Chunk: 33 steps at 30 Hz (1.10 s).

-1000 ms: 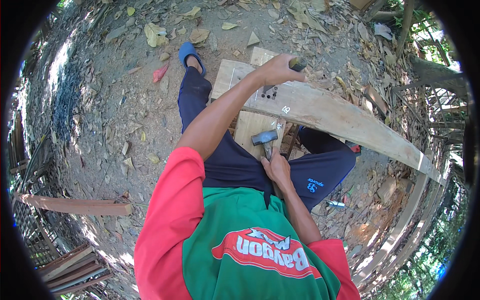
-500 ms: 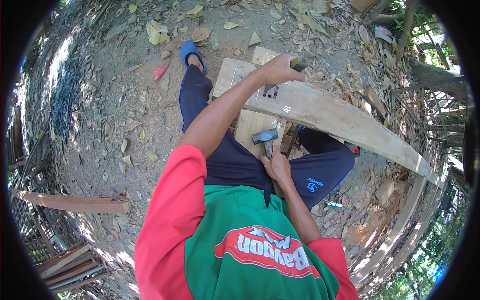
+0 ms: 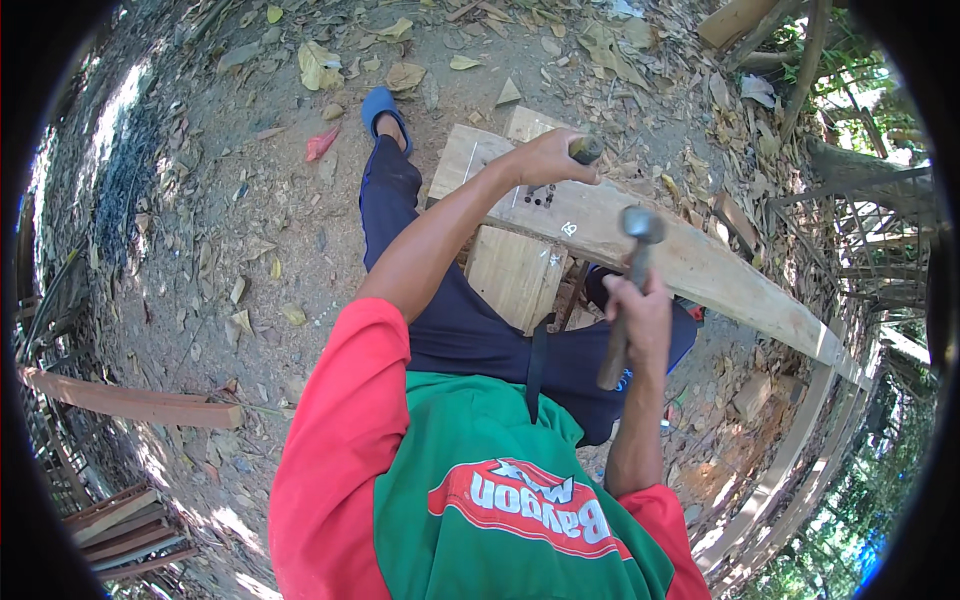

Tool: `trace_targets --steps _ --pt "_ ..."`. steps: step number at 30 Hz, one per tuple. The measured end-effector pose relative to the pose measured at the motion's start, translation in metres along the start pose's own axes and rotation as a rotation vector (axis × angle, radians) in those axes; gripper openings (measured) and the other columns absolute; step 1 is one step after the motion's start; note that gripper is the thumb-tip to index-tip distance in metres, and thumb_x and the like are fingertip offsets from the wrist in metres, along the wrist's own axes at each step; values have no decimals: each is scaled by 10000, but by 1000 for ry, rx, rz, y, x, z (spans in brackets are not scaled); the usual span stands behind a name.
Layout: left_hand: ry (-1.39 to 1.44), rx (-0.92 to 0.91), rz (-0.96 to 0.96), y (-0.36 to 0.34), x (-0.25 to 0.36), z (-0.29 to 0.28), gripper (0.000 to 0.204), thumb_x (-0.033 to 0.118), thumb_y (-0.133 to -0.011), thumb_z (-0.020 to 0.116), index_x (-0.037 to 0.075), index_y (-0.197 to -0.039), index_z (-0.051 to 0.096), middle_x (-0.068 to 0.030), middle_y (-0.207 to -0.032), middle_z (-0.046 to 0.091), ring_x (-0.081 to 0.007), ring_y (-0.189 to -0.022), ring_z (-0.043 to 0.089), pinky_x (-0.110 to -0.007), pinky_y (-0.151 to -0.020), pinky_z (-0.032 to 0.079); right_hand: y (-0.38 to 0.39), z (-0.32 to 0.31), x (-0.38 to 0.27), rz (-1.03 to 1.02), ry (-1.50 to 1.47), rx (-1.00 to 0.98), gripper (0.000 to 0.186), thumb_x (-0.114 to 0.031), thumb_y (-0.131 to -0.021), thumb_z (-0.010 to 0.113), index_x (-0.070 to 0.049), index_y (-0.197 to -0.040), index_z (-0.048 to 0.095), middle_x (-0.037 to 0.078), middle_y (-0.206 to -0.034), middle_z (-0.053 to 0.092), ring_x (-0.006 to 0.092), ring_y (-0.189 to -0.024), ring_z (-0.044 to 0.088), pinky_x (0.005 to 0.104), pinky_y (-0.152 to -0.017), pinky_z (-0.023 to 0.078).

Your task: The person drills holes into a wooden board using a power drill and then uses a hammer and a chisel to carve out a rectangular mortise.

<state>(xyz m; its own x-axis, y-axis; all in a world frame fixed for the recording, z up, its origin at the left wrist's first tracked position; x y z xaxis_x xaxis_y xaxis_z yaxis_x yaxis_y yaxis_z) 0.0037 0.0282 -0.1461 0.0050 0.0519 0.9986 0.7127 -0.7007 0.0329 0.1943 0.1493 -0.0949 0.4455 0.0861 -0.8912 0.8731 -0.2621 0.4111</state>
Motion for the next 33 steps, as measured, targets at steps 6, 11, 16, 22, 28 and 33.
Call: trace_targets --steps 6,11,16,22,28,33 --pt "-20 5 0 4 4 -3 258 222 -764 774 80 -835 570 34 -733 521 -91 -702 459 -284 -668 402 27 -27 -145 -612 -139 144 333 -40 -871 631 0 -1177 509 64 -782 571 120 -584 551 243 -546 449" --pt "-21 -3 40 8 3 -2 262 215 -768 772 82 -818 553 33 -723 511 -97 -694 449 -284 -662 392 51 -20 -202 -826 -138 179 332 5 -891 595 21 -1199 472 82 -770 536 151 -592 530 280 -539 475" --pt "-14 -12 48 8 1 -1 260 207 -779 766 88 -798 536 36 -711 493 -96 -687 437 -282 -651 379 60 -4 -221 -916 -171 159 329 6 -893 592 26 -1199 473 87 -756 533 151 -577 527 277 -544 480" --pt "10 -26 57 10 4 -3 265 202 -775 763 89 -780 523 34 -691 465 -96 -676 419 -284 -634 366 62 6 -229 -942 -161 157 328 12 -894 585 44 -1197 463 89 -747 533 149 -574 531 275 -546 479" --pt "-11 -7 86 12 6 -5 261 195 -772 755 90 -770 515 36 -682 456 -94 -669 410 -284 -623 357 65 14 -235 -1003 -103 122 325 14 -896 580 44 -1198 464 95 -750 542 142 -576 532 271 -548 475" --pt "17 -1 79 14 6 -5 280 198 -769 764 85 -767 507 48 -683 456 -89 -669 409 -284 -620 359 63 17 -234 -1021 -15 126 299 23 -897 574 28 -1185 493 105 -775 562 133 -587 541 271 -557 482"
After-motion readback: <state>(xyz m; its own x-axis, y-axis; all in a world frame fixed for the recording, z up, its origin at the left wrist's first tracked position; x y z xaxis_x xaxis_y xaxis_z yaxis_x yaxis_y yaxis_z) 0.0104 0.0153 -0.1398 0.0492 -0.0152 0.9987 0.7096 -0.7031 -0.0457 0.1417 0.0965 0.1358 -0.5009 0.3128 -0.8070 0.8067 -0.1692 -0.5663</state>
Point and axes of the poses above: each hand's wrist, its own y-axis away from the middle knuckle, its own z-axis out of the palm, x = y × z, the point moved 10 cm from there along -y, towards the middle knuckle
